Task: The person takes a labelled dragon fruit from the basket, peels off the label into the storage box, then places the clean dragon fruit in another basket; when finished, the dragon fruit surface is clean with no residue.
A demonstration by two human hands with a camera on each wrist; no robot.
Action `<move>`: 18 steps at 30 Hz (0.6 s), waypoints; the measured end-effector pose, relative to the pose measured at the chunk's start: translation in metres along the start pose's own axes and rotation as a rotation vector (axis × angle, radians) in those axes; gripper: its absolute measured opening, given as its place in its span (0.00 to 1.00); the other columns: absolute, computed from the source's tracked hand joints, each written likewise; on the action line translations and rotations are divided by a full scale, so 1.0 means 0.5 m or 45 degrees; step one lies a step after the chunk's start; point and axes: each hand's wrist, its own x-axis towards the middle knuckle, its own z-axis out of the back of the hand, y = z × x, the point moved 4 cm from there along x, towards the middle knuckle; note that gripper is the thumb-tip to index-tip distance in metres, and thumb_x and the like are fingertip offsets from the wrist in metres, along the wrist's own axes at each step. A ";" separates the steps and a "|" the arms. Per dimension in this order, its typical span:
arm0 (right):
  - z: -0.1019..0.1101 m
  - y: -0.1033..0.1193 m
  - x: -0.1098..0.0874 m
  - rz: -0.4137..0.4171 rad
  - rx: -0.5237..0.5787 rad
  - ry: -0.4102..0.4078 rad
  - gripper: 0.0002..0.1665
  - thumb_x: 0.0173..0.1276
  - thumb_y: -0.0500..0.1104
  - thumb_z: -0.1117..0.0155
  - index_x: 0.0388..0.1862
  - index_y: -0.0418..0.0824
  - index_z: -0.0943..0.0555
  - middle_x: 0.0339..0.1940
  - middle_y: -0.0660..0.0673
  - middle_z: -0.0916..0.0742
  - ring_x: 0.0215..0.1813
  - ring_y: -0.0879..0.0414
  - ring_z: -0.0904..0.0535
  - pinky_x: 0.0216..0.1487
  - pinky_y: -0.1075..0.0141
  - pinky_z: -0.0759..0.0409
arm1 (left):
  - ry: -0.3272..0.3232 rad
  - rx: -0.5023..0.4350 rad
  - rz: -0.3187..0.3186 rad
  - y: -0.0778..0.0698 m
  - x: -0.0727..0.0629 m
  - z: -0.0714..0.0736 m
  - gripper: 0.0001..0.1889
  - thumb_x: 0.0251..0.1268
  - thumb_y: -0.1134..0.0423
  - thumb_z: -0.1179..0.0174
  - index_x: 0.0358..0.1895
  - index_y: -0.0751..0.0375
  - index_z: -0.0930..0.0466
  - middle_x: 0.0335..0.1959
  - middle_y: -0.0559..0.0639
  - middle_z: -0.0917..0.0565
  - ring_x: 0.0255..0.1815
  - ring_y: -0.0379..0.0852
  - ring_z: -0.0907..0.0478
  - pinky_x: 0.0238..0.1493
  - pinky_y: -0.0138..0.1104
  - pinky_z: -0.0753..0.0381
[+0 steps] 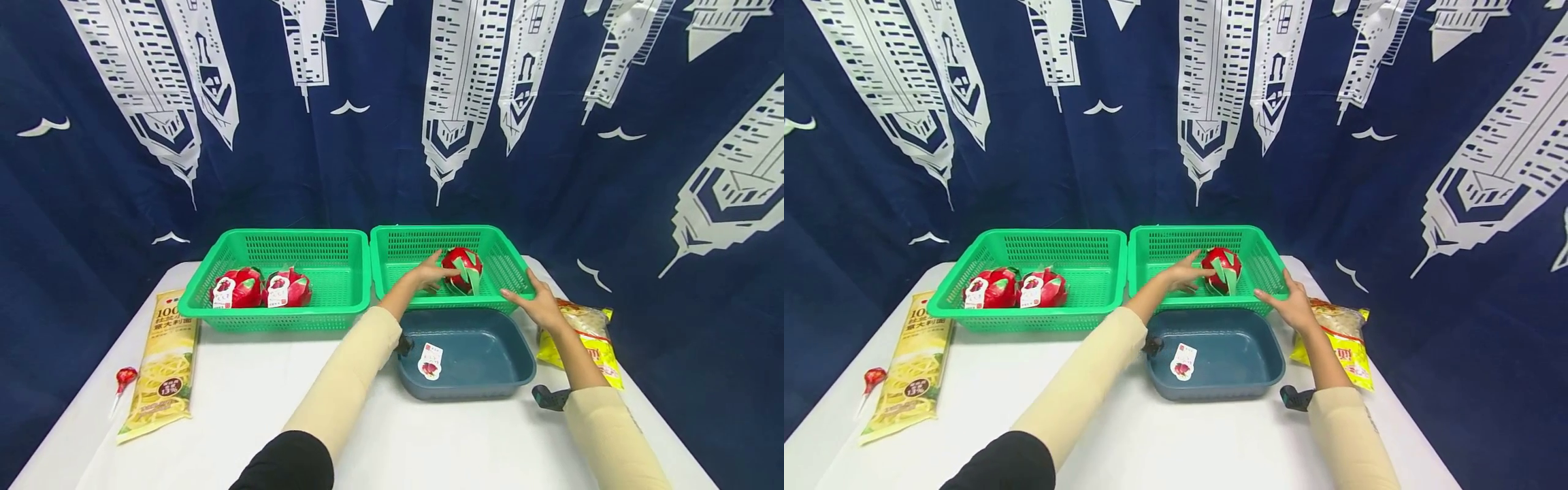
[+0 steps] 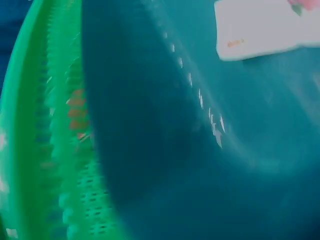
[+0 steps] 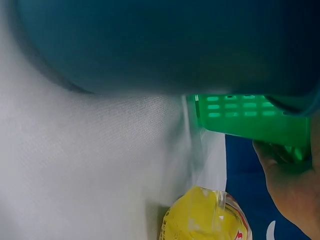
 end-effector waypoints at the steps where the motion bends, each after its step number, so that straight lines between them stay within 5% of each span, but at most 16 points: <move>1: -0.003 0.001 0.002 0.008 -0.002 -0.001 0.60 0.59 0.62 0.38 0.74 0.40 0.62 0.67 0.22 0.48 0.65 0.30 0.47 0.62 0.39 0.47 | 0.017 0.012 -0.004 -0.002 -0.012 0.012 0.41 0.64 0.59 0.43 0.74 0.46 0.59 0.71 0.59 0.47 0.59 0.68 0.35 0.56 0.51 0.32; 5: -0.006 0.003 0.003 0.005 -0.019 -0.011 0.59 0.59 0.62 0.39 0.74 0.40 0.63 0.67 0.22 0.47 0.65 0.30 0.47 0.62 0.39 0.47 | 0.014 0.100 -0.102 -0.015 -0.047 0.065 0.38 0.63 0.57 0.42 0.73 0.48 0.54 0.66 0.58 0.36 0.56 0.60 0.28 0.54 0.45 0.27; 9: -0.007 0.004 0.002 0.003 -0.018 -0.015 0.59 0.60 0.62 0.40 0.74 0.40 0.64 0.66 0.21 0.48 0.65 0.29 0.47 0.61 0.37 0.47 | -0.116 0.041 -0.305 -0.045 -0.142 0.131 0.38 0.63 0.60 0.41 0.72 0.49 0.52 0.57 0.60 0.27 0.50 0.54 0.23 0.52 0.43 0.25; 12: -0.010 0.006 0.001 0.008 -0.007 -0.007 0.59 0.60 0.62 0.40 0.73 0.40 0.64 0.67 0.21 0.49 0.65 0.28 0.48 0.62 0.38 0.48 | -0.396 -0.086 -0.514 -0.047 -0.237 0.191 0.36 0.63 0.62 0.41 0.71 0.46 0.49 0.50 0.60 0.22 0.44 0.52 0.20 0.50 0.40 0.25; 15: -0.011 0.010 -0.001 0.011 0.007 0.002 0.59 0.61 0.62 0.40 0.73 0.39 0.65 0.67 0.21 0.50 0.66 0.28 0.49 0.62 0.38 0.48 | -0.771 -0.154 -0.738 -0.030 -0.344 0.257 0.33 0.64 0.64 0.43 0.69 0.43 0.45 0.42 0.59 0.19 0.40 0.50 0.18 0.46 0.37 0.23; 18: -0.009 0.013 -0.001 0.015 0.011 0.003 0.59 0.62 0.62 0.42 0.73 0.39 0.66 0.67 0.20 0.50 0.66 0.28 0.49 0.62 0.38 0.49 | -1.137 -0.145 -0.878 0.006 -0.440 0.317 0.30 0.65 0.64 0.44 0.67 0.40 0.42 0.37 0.53 0.20 0.37 0.46 0.20 0.40 0.32 0.24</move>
